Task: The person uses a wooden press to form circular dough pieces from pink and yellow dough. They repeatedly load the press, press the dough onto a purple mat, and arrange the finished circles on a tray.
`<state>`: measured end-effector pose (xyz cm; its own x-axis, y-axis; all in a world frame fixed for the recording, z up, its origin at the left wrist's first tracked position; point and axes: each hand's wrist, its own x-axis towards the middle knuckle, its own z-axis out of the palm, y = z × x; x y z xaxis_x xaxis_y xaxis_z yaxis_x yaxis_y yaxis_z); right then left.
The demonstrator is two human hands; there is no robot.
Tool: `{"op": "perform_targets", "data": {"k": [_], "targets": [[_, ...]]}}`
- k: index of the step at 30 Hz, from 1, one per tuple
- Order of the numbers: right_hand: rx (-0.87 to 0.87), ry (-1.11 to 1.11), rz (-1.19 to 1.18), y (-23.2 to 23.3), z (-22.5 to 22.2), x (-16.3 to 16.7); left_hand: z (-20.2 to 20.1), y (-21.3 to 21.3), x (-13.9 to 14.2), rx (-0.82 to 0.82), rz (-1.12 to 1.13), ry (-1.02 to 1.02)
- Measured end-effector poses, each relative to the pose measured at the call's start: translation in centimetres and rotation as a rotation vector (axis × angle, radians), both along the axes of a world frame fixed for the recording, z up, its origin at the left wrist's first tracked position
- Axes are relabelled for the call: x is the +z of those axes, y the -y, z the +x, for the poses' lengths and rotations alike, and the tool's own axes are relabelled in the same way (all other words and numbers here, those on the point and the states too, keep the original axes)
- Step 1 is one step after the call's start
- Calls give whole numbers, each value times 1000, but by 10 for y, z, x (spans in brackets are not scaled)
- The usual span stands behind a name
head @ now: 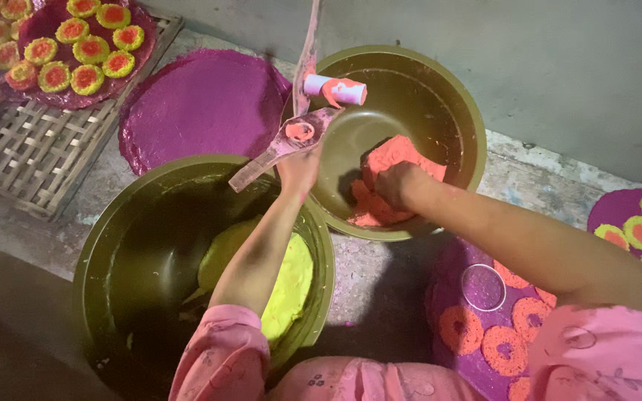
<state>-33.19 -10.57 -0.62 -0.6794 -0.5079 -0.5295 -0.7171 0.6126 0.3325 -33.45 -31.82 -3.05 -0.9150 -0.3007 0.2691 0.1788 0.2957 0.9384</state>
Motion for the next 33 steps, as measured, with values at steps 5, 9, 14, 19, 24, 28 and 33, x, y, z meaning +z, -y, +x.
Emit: {"op": "perform_targets", "data": {"k": [5, 9, 14, 19, 24, 28, 33], "targets": [[-58, 209, -46, -8, 35, 27, 6, -1, 8, 4, -29, -33], [-199, 305, -282, -28, 65, 43, 12, -1, 20, 37, -70, -21], [-87, 450, -1097, -88, 85, 75, 23, 3, 33, 35, -256, -14], [-845, 513, -998, -142, 93, 132, 52, -1, 42, -105, -153, -253], [-874, 877, -1090, -126, 93, 165, 100, -14, 69, -352, -301, -229], [-158, 260, -827, -78, 92, 192, 114, -20, 84, -480, -700, -79], [-8, -203, -374, -1, 150, 160, 129, -26, 66, -667, -373, -225]]}}
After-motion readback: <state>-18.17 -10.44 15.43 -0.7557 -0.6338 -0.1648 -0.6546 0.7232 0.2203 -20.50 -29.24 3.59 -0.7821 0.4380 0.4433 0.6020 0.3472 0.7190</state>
